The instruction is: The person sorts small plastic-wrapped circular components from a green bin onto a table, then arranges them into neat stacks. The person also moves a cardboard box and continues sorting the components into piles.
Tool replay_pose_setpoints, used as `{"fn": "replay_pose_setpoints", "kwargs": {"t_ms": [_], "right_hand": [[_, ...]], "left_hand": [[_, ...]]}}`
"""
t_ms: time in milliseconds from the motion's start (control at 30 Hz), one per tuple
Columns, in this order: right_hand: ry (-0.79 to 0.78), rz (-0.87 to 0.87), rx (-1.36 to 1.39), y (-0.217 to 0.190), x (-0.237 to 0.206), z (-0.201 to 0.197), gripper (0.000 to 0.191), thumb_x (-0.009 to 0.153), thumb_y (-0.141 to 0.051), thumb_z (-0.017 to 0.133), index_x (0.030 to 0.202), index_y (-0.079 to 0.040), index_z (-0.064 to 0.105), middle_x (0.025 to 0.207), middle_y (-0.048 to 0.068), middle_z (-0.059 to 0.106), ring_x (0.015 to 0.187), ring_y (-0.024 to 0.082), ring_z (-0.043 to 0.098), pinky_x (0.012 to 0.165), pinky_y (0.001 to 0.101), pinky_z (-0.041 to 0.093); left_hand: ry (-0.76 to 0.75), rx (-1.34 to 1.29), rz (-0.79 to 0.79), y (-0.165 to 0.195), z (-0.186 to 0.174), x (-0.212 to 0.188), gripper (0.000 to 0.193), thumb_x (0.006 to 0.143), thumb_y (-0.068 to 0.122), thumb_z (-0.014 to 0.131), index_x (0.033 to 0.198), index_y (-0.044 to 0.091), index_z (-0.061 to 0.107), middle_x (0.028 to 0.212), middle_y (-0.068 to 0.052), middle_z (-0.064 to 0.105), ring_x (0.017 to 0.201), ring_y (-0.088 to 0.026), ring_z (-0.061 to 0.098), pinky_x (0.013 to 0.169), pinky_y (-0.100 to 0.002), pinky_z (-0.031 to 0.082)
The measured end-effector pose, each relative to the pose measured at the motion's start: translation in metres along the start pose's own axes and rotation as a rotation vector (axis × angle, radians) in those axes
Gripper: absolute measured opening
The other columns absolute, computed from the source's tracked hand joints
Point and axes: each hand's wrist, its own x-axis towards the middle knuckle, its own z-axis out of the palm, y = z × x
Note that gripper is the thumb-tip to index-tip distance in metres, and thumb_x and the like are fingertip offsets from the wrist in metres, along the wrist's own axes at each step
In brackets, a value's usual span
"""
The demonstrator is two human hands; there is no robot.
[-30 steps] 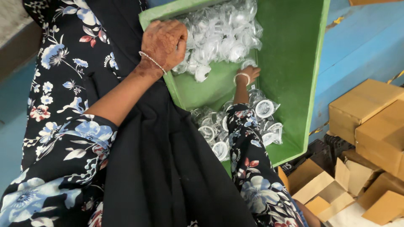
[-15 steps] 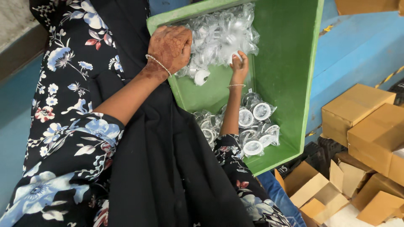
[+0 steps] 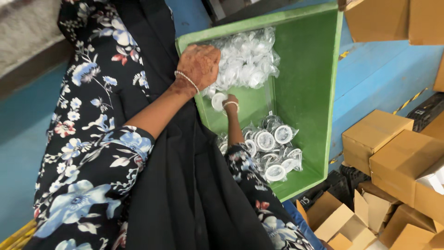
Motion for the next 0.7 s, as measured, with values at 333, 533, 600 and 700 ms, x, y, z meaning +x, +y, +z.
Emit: {"fn": "replay_pose_setpoints", "kwargs": {"t_ms": [333,533,600,700], "right_hand": [[0.026,0.018,0.612,0.014,0.006,-0.066,0.051,0.087,-0.03,0.077,0.129,-0.007,0.06,0.099,0.016,0.074,0.082,0.027,0.073,0.071,0.0406,0.057],[-0.04,-0.286,0.333,-0.006,-0.049,-0.041,0.044,0.089,-0.026,0.073,0.129,-0.009,0.062,0.096,0.019,0.074,0.081,0.031,0.072,0.074,0.0416,0.057],[-0.158,-0.268,0.351,-0.016,-0.057,-0.032,0.041,0.095,-0.02,0.057,0.135,-0.013,0.061,0.092,0.022,0.073,0.078,0.033,0.073,0.075,0.0416,0.057],[0.018,-0.453,0.038,-0.027,-0.057,-0.039,0.042,0.092,-0.013,0.057,0.133,-0.01,0.066,0.1,0.027,0.072,0.092,0.039,0.07,0.082,0.0446,0.055]], "left_hand": [[0.344,0.103,0.131,0.0,0.012,0.0,0.02,0.079,0.021,0.059,0.097,0.014,0.067,0.105,-0.007,0.07,0.099,-0.025,0.067,0.095,-0.041,0.046],[0.176,0.007,0.132,-0.011,0.039,0.003,0.017,0.084,0.013,0.056,0.096,0.01,0.067,0.098,-0.01,0.072,0.093,-0.027,0.07,0.085,-0.044,0.053],[-0.092,0.1,0.015,-0.009,0.045,0.011,0.013,0.09,0.016,0.056,0.092,0.011,0.068,0.093,-0.011,0.072,0.089,-0.029,0.069,0.081,-0.045,0.052],[0.12,0.008,0.081,-0.009,0.044,0.016,0.017,0.089,0.02,0.054,0.093,0.011,0.067,0.096,-0.01,0.072,0.091,-0.026,0.069,0.082,-0.043,0.051]]}}
